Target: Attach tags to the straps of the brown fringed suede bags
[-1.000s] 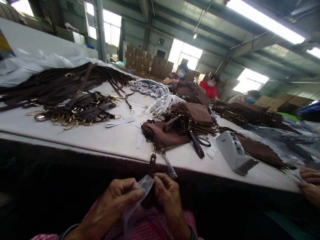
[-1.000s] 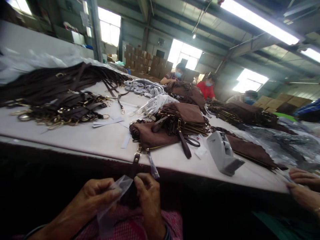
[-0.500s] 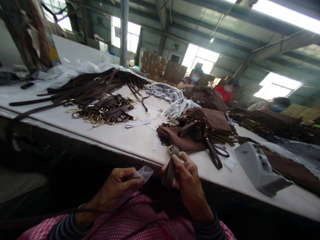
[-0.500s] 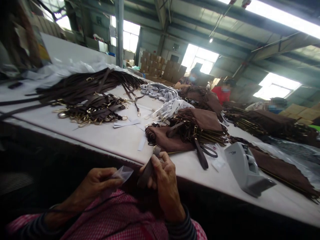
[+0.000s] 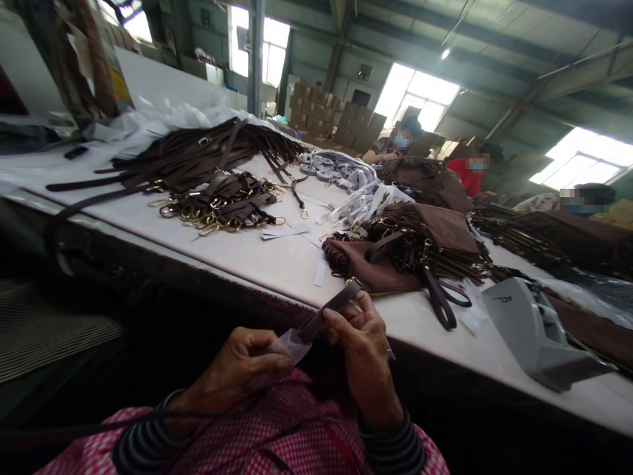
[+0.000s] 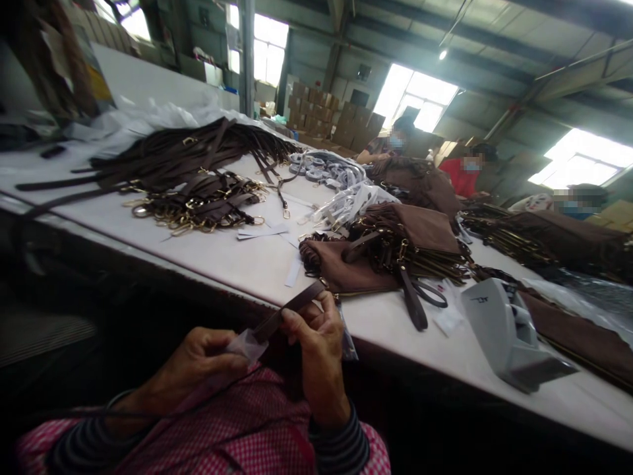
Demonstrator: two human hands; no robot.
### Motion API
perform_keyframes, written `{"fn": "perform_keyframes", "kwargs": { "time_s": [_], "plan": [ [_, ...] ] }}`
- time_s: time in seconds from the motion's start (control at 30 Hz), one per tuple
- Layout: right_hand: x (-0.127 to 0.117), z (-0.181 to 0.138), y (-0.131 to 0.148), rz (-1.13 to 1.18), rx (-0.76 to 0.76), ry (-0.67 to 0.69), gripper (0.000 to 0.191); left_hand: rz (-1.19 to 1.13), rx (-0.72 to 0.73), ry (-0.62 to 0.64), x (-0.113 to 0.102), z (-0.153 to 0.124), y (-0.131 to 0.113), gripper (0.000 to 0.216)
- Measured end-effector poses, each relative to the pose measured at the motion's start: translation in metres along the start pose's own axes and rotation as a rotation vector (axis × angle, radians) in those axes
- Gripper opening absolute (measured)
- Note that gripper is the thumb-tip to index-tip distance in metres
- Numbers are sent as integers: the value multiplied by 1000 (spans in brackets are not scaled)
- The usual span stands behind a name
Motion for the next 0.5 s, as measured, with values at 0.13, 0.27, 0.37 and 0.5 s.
{"fn": "perform_keyframes", "kwargs": {
  "time_s": [0.13,0.27,0.37,0.5],
  "plan": [
    [4,-1,0,-90,-25,-19,35,-31,-33,-34,0,-1,-2,36],
    [5,-4,-3,-133,-39,-62,34,-100,-54,-55,3,2,-5,37],
    [5,-6,-8,-144,-31,-95,30,-118,-32,-48,8,4,-9,38],
    [4,-7,-9,-164,-35,-141,24,-128,23,-9,14,8,-13,37]
  ]
}}
Point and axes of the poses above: each hand's wrist, its own z-axis towards the middle knuckle, its own x-axis out of the palm, y = z × x, the point moved 4 cm from there along z, towards the middle knuckle, and after that the axes turned 3 degrees about y, right-handed, at the moved point
